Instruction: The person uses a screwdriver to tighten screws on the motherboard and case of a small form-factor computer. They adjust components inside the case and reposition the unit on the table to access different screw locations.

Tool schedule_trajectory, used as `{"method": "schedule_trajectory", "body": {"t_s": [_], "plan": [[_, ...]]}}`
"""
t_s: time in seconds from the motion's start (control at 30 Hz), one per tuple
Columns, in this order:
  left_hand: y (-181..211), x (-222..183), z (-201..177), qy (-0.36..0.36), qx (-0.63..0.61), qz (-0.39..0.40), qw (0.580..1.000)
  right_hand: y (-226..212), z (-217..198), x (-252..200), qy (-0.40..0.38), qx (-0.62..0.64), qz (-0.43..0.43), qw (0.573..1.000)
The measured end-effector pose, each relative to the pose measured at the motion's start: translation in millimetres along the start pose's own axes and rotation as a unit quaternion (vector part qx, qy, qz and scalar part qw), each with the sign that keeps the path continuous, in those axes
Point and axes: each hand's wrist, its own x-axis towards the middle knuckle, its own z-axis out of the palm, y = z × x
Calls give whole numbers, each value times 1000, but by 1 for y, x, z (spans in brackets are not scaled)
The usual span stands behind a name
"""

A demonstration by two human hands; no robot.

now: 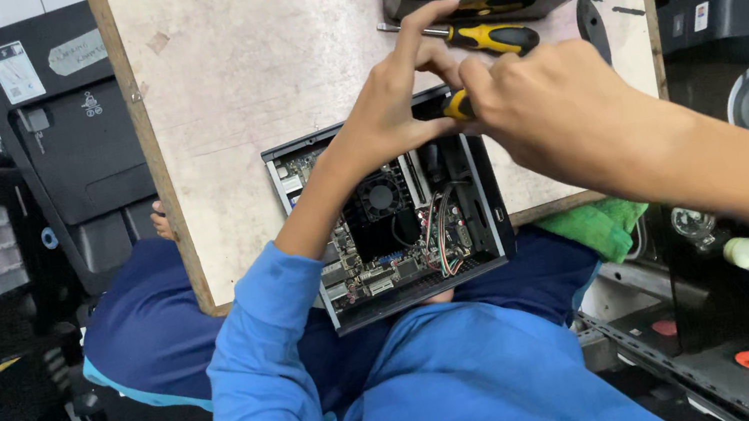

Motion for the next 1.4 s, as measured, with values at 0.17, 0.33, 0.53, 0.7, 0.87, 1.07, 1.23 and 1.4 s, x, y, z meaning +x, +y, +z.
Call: {"method": "schedule_trajectory", "body": {"t_s": [0.17, 0.33, 0.53, 0.7, 0.87, 1.07, 1.23, 1.4], "plan": [[7, -3, -4, 3, 19, -6, 1000, 3, 2, 8, -7, 17, -39, 999], [15, -6, -7, 5, 24, 11, 1000, 3, 5, 12, -40, 52, -41, 997], [4, -5, -20, 124, 23, -50, 991, 5, -28, -22, -40, 36, 49, 997], [-29, -7, -53, 328, 154, -137, 922, 17, -23, -67, 21, 213, 193, 958], [-78, 11, -70, 344, 244, -124, 898, -46, 68, -51, 189, 744, 271, 581], [-127, 42, -68, 317, 366, -220, 847, -113, 77, -32, 333, 767, 361, 413], [-141, 55, -69, 325, 438, -261, 796, -115, 89, -29, 364, 768, 351, 392], [-139, 61, -63, 312, 475, -256, 782, -115, 93, -26, 382, 771, 366, 355]]}}
